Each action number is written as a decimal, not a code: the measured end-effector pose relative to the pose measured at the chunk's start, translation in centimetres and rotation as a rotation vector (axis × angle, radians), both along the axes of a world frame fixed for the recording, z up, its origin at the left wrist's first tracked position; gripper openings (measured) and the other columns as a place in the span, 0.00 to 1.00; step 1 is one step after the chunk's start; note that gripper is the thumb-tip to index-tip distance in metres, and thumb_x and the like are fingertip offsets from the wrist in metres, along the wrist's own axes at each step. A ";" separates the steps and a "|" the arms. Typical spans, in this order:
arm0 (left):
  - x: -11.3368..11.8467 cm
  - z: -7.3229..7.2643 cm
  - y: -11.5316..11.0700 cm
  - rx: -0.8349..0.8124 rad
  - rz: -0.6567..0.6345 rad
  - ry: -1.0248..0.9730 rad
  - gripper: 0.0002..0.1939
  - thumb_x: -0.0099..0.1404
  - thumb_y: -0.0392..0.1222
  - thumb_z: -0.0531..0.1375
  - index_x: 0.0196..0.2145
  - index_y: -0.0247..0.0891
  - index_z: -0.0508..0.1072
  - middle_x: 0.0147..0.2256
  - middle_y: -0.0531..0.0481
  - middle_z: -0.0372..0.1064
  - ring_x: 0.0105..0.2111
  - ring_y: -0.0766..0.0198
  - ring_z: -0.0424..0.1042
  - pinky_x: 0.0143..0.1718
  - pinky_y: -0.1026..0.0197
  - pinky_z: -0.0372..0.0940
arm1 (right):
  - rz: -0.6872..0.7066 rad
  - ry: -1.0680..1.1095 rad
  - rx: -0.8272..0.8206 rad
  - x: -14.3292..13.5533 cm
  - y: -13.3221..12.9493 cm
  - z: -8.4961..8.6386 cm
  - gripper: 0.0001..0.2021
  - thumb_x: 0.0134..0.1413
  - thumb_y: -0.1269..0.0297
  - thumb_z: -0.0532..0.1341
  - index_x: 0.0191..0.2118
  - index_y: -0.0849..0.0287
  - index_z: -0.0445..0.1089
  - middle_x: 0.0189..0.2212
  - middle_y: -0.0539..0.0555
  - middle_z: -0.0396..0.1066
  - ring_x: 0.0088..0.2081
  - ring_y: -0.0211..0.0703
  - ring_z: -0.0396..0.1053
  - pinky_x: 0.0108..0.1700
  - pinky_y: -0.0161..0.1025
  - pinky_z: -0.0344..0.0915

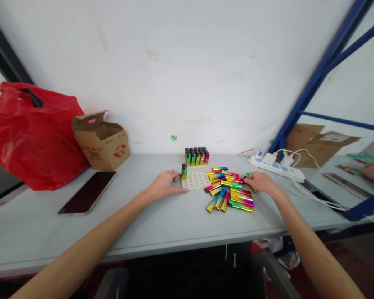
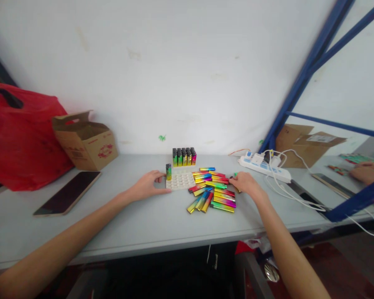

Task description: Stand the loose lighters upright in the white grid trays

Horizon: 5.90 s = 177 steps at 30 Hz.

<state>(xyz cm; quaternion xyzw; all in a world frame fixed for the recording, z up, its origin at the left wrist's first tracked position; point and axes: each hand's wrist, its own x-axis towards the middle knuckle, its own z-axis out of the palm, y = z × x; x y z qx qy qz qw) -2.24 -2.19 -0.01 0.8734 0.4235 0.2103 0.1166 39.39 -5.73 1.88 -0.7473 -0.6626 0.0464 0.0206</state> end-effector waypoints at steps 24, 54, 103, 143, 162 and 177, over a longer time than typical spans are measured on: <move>-0.1 -0.2 0.1 0.006 -0.004 -0.027 0.32 0.55 0.72 0.63 0.37 0.39 0.75 0.35 0.47 0.70 0.35 0.56 0.69 0.37 0.57 0.62 | 0.009 1.241 0.375 -0.3 0.8 1.0 0.08 0.59 0.58 0.59 0.36 0.54 0.60 0.33 0.55 0.79 0.36 0.46 0.78 0.43 0.45 0.74; -0.1 -0.4 0.1 0.008 -0.016 0.001 0.33 0.56 0.73 0.63 0.41 0.39 0.75 0.36 0.47 0.71 0.36 0.54 0.70 0.39 0.56 0.63 | 0.210 1.579 -0.075 -20.6 2.6 1.3 0.23 0.59 0.45 0.54 0.20 0.54 0.52 0.16 0.42 0.41 0.18 0.32 0.34 0.20 0.34 0.35; 0.0 0.3 0.0 -0.011 -0.014 0.012 0.36 0.56 0.71 0.64 0.46 0.35 0.76 0.37 0.45 0.72 0.36 0.54 0.71 0.37 0.57 0.63 | 0.431 0.361 0.341 -5.9 2.7 2.3 0.07 0.62 0.63 0.61 0.43 0.58 0.73 0.38 0.57 0.80 0.36 0.46 0.77 0.42 0.41 0.71; -0.5 0.1 0.1 0.033 0.025 0.020 0.34 0.55 0.74 0.62 0.41 0.38 0.75 0.35 0.47 0.71 0.33 0.55 0.70 0.35 0.56 0.61 | 0.347 1.479 0.291 -13.6 2.4 6.0 0.22 0.56 0.39 0.63 0.44 0.49 0.64 0.31 0.47 0.68 0.33 0.39 0.70 0.38 0.40 0.72; -0.4 0.1 0.0 0.027 0.002 0.035 0.34 0.58 0.71 0.62 0.44 0.37 0.76 0.35 0.46 0.71 0.33 0.56 0.70 0.35 0.57 0.62 | 0.377 0.950 0.496 -19.7 1.9 -0.4 0.19 0.60 0.49 0.55 0.23 0.54 0.55 0.20 0.46 0.55 0.25 0.39 0.54 0.27 0.36 0.51; -0.4 0.3 -0.2 0.022 0.003 0.043 0.34 0.58 0.72 0.62 0.44 0.36 0.76 0.35 0.46 0.71 0.33 0.56 0.70 0.36 0.57 0.62 | 0.374 0.853 0.585 -19.4 1.5 0.0 0.20 0.65 0.48 0.55 0.25 0.54 0.57 0.20 0.46 0.59 0.25 0.40 0.59 0.30 0.37 0.54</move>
